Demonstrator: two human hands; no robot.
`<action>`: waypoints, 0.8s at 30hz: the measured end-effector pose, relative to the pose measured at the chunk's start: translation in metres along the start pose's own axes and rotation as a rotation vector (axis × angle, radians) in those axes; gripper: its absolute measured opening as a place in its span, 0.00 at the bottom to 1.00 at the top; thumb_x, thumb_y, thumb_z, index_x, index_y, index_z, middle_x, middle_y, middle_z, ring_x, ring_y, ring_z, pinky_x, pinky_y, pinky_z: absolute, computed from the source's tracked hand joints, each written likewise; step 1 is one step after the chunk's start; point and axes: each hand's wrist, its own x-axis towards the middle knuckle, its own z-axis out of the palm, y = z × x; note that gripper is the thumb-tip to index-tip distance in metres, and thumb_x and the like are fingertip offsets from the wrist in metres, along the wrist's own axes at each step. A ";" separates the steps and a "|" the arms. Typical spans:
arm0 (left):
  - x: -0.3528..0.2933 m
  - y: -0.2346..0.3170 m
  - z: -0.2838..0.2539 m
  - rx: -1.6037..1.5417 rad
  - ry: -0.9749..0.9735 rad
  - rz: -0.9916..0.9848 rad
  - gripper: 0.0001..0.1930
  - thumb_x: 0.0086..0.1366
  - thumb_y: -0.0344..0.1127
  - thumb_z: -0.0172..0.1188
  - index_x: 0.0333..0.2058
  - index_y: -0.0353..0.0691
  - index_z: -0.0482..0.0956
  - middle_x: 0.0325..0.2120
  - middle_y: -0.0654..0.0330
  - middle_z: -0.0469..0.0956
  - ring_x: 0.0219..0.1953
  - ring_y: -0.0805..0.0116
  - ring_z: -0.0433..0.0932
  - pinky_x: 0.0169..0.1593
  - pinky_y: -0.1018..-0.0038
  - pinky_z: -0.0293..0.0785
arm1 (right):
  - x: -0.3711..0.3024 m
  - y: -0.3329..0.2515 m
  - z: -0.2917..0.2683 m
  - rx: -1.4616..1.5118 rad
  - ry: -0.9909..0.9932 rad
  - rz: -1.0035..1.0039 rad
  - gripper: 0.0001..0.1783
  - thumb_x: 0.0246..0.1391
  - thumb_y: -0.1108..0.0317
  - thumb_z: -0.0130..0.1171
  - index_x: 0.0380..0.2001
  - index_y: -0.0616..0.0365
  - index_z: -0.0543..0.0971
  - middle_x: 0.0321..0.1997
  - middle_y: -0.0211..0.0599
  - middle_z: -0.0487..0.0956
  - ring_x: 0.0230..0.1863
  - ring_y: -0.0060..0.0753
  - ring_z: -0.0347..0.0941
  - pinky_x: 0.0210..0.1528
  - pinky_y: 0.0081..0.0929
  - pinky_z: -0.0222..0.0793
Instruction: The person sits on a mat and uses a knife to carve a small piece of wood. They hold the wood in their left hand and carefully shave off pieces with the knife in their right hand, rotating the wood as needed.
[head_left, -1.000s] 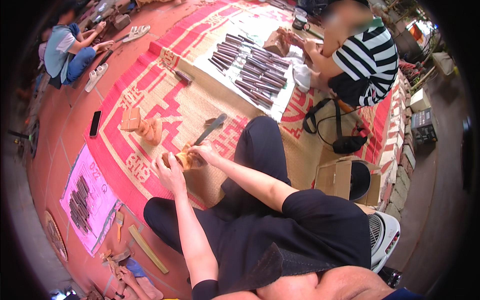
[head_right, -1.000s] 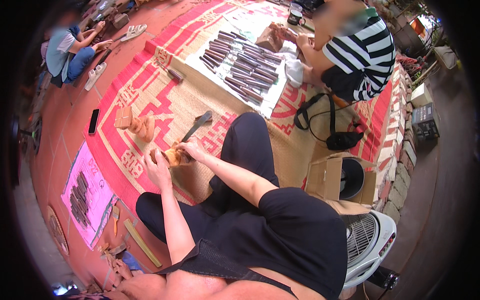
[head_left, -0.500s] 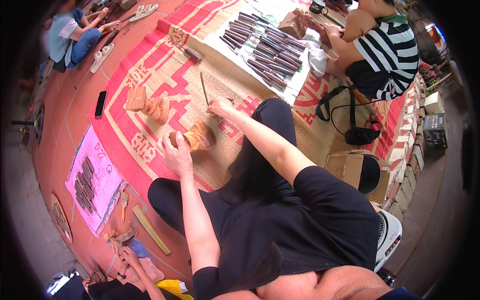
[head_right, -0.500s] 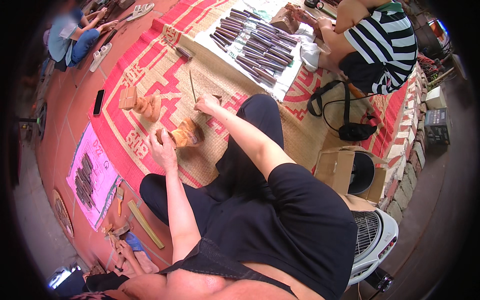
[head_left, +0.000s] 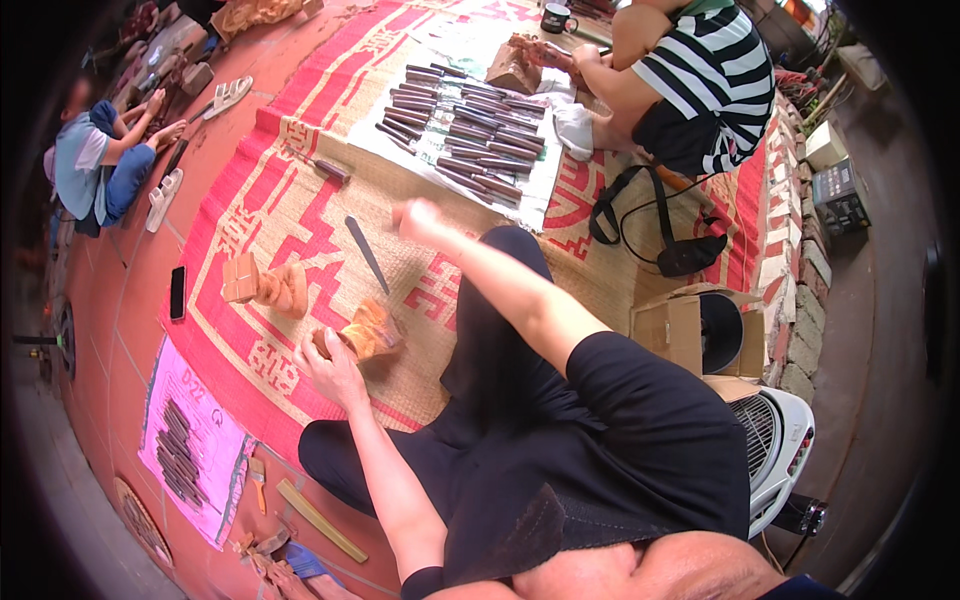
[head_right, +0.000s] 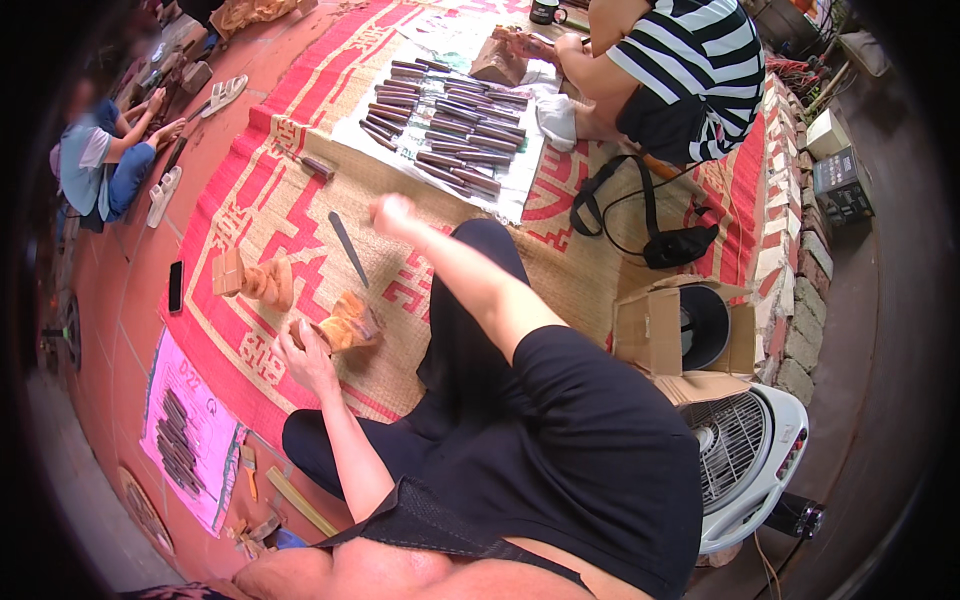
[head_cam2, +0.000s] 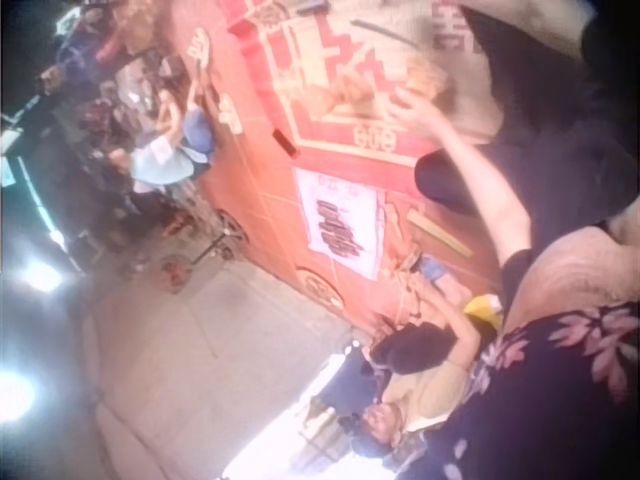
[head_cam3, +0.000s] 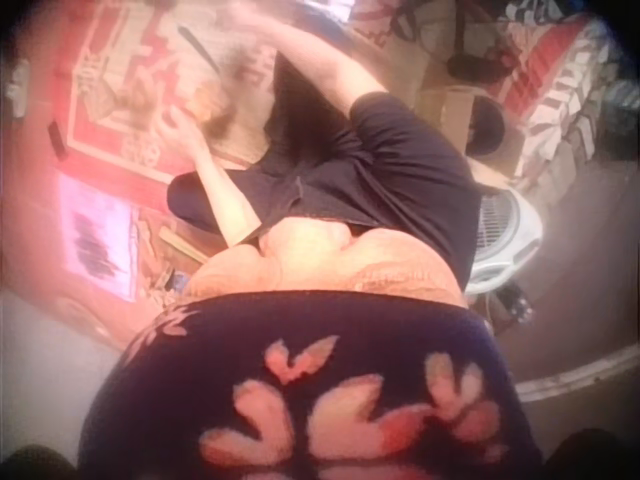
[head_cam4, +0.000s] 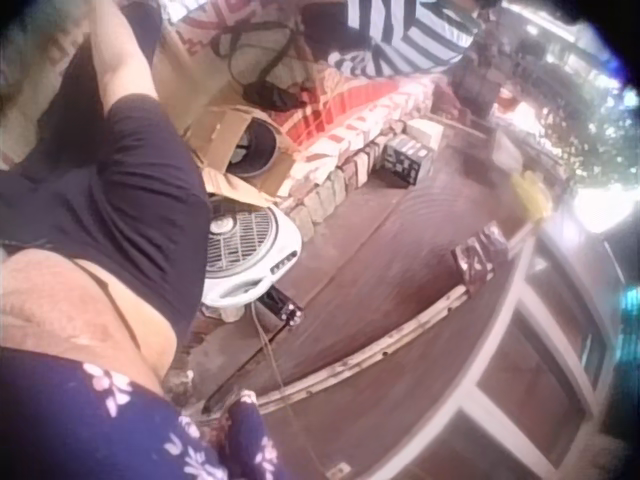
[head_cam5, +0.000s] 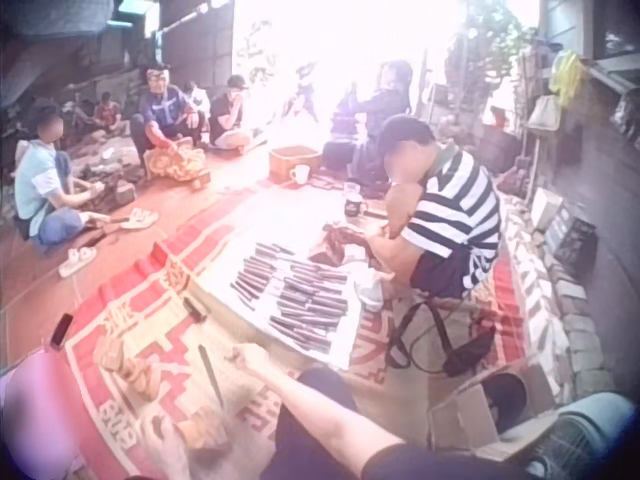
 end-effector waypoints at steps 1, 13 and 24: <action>0.000 0.000 0.005 -0.029 0.000 0.024 0.20 0.66 0.47 0.55 0.46 0.35 0.73 0.45 0.51 0.69 0.47 0.51 0.73 0.47 0.59 0.71 | 0.022 0.031 -0.024 0.200 0.148 -0.096 0.10 0.38 0.61 0.68 0.27 0.47 0.81 0.27 0.29 0.81 0.31 0.33 0.78 0.35 0.35 0.73; 0.001 0.000 0.001 0.033 -0.023 0.013 0.19 0.66 0.46 0.54 0.47 0.37 0.73 0.45 0.52 0.69 0.48 0.51 0.73 0.46 0.58 0.72 | 0.042 0.211 -0.267 1.245 0.554 0.378 0.10 0.51 0.72 0.62 0.35 0.53 0.72 0.25 0.38 0.80 0.24 0.33 0.79 0.25 0.28 0.72; 0.005 0.014 0.006 0.098 -0.065 0.030 0.18 0.65 0.46 0.56 0.46 0.39 0.74 0.45 0.53 0.69 0.46 0.51 0.73 0.45 0.57 0.72 | 0.027 0.240 -0.272 1.247 0.574 0.466 0.13 0.57 0.69 0.57 0.44 0.54 0.71 0.30 0.37 0.81 0.26 0.29 0.78 0.28 0.26 0.71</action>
